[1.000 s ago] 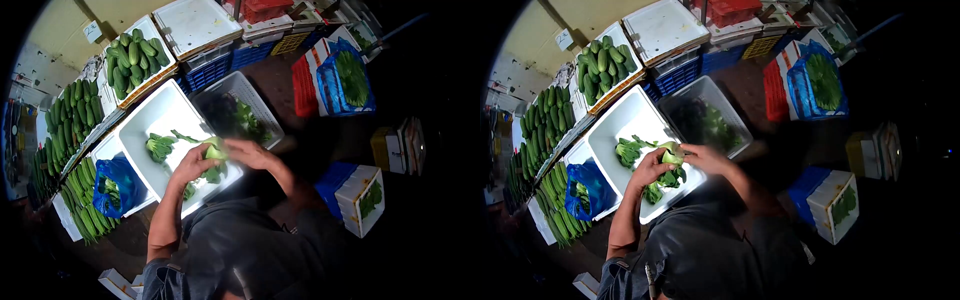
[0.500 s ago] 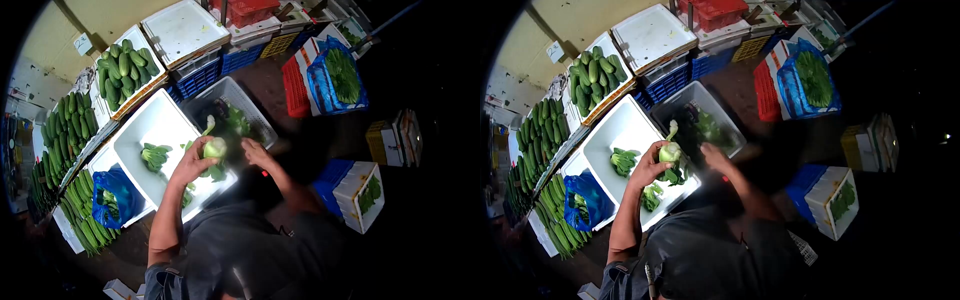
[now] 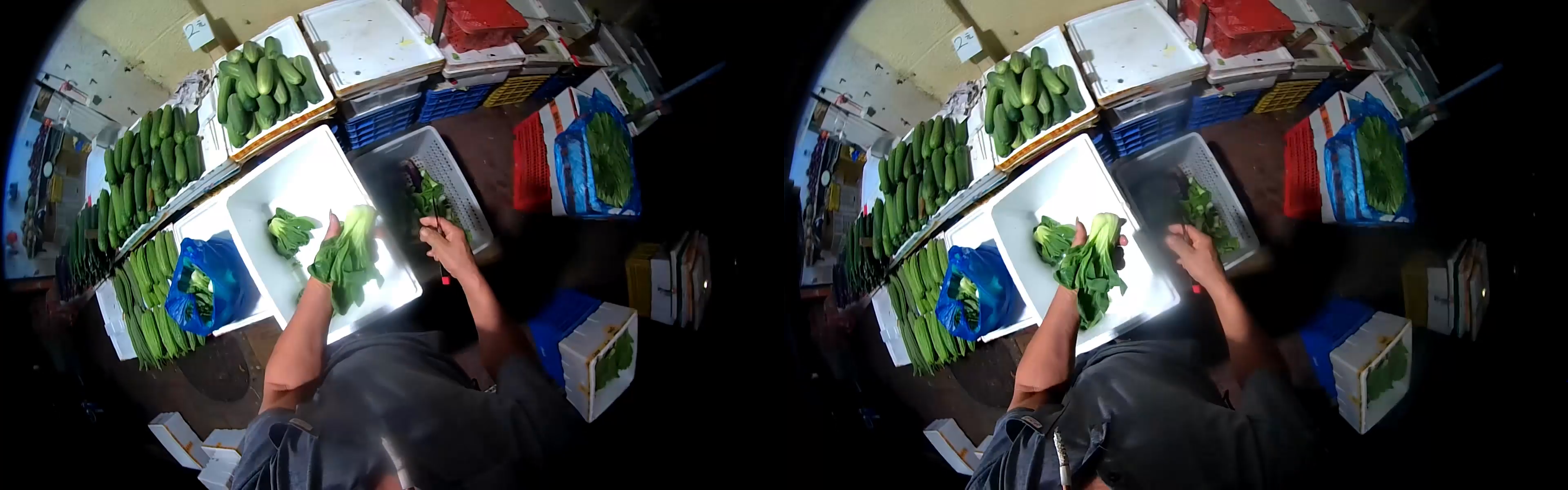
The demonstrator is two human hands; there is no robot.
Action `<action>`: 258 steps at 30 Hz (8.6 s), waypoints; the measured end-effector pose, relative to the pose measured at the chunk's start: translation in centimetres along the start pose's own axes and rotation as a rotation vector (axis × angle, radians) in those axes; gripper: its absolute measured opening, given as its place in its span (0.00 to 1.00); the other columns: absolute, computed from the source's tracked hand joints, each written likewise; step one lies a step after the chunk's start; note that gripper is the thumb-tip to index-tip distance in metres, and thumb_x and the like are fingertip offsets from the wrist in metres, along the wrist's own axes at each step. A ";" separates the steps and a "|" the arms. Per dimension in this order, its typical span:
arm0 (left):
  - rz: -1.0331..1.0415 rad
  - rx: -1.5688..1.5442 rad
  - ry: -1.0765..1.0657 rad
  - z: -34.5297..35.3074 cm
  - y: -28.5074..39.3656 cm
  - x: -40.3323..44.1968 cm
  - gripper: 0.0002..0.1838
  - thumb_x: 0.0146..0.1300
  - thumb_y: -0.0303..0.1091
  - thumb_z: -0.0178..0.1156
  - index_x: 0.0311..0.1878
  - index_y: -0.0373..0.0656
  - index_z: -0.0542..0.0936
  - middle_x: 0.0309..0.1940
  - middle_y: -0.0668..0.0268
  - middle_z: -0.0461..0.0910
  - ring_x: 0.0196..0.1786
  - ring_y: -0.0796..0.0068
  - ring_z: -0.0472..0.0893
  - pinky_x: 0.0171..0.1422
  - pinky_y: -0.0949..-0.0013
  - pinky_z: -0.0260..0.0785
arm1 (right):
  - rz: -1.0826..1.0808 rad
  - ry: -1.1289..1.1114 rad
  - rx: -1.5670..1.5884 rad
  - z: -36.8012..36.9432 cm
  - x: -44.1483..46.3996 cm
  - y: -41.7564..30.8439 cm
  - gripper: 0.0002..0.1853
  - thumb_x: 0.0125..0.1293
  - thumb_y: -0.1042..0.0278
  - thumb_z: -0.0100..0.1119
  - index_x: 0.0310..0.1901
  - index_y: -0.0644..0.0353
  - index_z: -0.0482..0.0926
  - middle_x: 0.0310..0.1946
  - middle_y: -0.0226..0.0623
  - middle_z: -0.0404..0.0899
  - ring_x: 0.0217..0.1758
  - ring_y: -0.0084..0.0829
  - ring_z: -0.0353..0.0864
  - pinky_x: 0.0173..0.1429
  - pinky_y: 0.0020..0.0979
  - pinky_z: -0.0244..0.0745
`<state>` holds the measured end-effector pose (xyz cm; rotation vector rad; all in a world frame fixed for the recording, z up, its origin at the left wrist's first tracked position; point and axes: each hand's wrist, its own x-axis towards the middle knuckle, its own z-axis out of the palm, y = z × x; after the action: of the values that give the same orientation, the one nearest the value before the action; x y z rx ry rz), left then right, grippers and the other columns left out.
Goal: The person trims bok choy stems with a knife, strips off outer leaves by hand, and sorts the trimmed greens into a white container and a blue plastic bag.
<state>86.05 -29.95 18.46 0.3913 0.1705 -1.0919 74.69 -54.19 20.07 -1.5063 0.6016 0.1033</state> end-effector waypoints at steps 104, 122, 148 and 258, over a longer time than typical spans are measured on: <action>0.215 0.975 1.807 -39.5 15.8 -35.1 0.39 0.54 0.51 0.74 0.60 0.34 0.70 0.50 0.40 0.82 0.54 0.40 0.81 0.60 0.50 0.73 | 0.624 -0.227 -0.484 27.4 0.1 9.0 0.15 0.74 0.58 0.58 0.50 0.62 0.78 0.22 0.27 0.71 0.18 0.20 0.69 0.26 0.28 0.75; 0.181 1.273 1.600 -40.2 19.3 -37.6 0.21 0.63 0.44 0.66 0.45 0.32 0.84 0.44 0.42 0.84 0.50 0.40 0.83 0.54 0.51 0.74 | -0.137 -0.186 -0.883 39.6 20.0 17.2 0.27 0.61 0.58 0.65 0.59 0.62 0.79 0.38 0.43 0.84 0.42 0.41 0.84 0.52 0.38 0.78; 0.305 0.513 0.912 -24.1 9.4 -15.5 0.38 0.69 0.41 0.66 0.71 0.22 0.64 0.61 0.50 0.78 0.61 0.66 0.77 0.67 0.68 0.67 | -0.121 -0.216 -0.790 34.0 10.0 9.8 0.17 0.63 0.57 0.61 0.38 0.67 0.80 0.29 0.47 0.85 0.33 0.41 0.86 0.41 0.40 0.79; 0.016 1.205 0.194 4.4 -0.1 2.5 0.21 0.69 0.40 0.68 0.56 0.33 0.81 0.40 0.67 0.84 0.38 0.82 0.79 0.45 0.73 0.73 | -0.138 -0.374 -0.201 1.0 0.8 -2.8 0.32 0.64 0.69 0.69 0.68 0.65 0.70 0.57 0.40 0.81 0.58 0.27 0.79 0.63 0.31 0.74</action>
<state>86.82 -33.77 21.64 1.5701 -0.3537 -1.0413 76.85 -53.76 22.20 -1.6644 0.1907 0.3389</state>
